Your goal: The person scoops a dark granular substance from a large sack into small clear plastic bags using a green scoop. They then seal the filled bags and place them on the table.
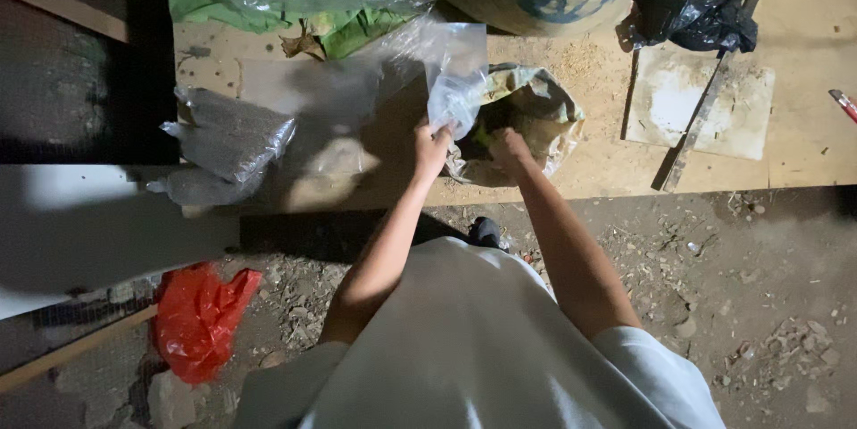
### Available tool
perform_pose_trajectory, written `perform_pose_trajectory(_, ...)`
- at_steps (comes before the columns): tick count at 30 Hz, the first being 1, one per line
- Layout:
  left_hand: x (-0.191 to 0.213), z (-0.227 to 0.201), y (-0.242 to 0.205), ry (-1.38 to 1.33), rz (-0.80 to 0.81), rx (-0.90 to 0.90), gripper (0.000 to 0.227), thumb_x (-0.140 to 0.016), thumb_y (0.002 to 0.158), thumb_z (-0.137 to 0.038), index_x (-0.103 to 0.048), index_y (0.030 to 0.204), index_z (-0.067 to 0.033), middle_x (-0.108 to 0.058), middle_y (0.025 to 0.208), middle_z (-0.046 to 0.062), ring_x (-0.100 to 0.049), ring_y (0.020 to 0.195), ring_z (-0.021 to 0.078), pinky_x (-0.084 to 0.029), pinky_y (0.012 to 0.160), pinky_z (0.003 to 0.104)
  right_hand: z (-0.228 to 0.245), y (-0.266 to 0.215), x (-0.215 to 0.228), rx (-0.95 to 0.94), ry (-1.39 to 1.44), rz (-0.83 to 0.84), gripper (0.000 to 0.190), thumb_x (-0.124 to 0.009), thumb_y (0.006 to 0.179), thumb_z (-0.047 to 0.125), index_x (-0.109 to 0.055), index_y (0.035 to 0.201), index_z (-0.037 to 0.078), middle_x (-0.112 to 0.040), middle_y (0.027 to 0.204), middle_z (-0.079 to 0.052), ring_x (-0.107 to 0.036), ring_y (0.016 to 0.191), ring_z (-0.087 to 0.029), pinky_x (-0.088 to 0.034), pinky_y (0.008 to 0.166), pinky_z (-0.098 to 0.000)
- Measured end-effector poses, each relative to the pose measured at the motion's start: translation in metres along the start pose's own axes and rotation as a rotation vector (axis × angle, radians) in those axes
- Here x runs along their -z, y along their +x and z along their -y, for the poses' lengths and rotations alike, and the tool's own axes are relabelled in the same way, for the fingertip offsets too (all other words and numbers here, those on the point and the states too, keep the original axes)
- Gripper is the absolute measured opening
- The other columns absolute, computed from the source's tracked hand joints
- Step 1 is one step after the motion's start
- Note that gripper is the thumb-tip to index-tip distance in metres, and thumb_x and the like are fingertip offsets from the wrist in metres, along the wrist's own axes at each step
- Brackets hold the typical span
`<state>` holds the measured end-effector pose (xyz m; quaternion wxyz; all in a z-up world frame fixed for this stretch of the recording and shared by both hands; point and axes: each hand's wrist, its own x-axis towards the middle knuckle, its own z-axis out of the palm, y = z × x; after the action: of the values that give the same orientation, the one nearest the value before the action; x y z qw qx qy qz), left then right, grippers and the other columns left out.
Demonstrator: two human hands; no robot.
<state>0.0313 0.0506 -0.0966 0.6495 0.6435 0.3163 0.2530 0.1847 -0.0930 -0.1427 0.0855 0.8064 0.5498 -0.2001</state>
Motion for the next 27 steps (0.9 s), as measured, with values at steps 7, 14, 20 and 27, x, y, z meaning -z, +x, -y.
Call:
perform_pose_trajectory(7, -0.03, 0.013, 0.009, 0.239, -0.111, 0.074, 0.019, -0.069, 0.094, -0.009, -0.07, 0.109, 0.004, -0.057, 0.131, 0.02, -0.059, 0.12, 0.0287, -0.048, 0.099, 0.037, 0.034, 0.025, -0.003, -0.36, 1.045, -0.014, 0.022, -0.059, 0.101, 0.018, -0.072, 0.112, 0.004, -0.076, 0.099, -0.009, -0.073, 0.086, -0.024, -0.058, 0.071, -0.0372)
perform_pose_trajectory(14, -0.011, 0.004, 0.047, 0.38, -0.229, 0.0, 0.018, -0.064, 0.097, -0.01, -0.073, 0.109, 0.0009, -0.071, 0.114, 0.017, -0.067, 0.11, 0.0273, -0.052, 0.099, 0.042, 0.019, 0.038, 0.017, -0.444, 1.182, -0.214, 0.03, -0.069, 0.093, 0.029, -0.076, 0.112, 0.007, -0.077, 0.092, -0.009, -0.071, 0.076, -0.02, -0.057, 0.064, -0.0367)
perform_pose_trajectory(20, 0.011, -0.055, 0.035, 0.348, -0.189, 0.087, 0.026, -0.053, 0.103, -0.02, -0.066, 0.116, -0.0019, -0.069, 0.105, 0.015, -0.069, 0.091, 0.0276, -0.056, 0.079, 0.043, 0.021, -0.008, 0.068, -0.398, 0.976, -0.172, 0.04, -0.066, 0.096, 0.045, -0.078, 0.102, 0.007, -0.075, 0.077, -0.01, -0.069, 0.062, -0.016, -0.054, 0.056, -0.0344)
perform_pose_trajectory(27, 0.019, -0.126, -0.004, 0.685, -0.277, -0.39, 0.019, -0.061, 0.097, -0.009, -0.066, 0.113, -0.001, -0.064, 0.1, 0.019, -0.067, 0.087, 0.0312, -0.053, 0.076, 0.042, 0.034, -0.101, 0.135, -0.369, 1.247, -0.235, 0.041, -0.071, 0.1, 0.039, -0.076, 0.09, -0.001, -0.064, 0.065, -0.01, -0.047, 0.045, -0.014, -0.033, 0.039, -0.0321)
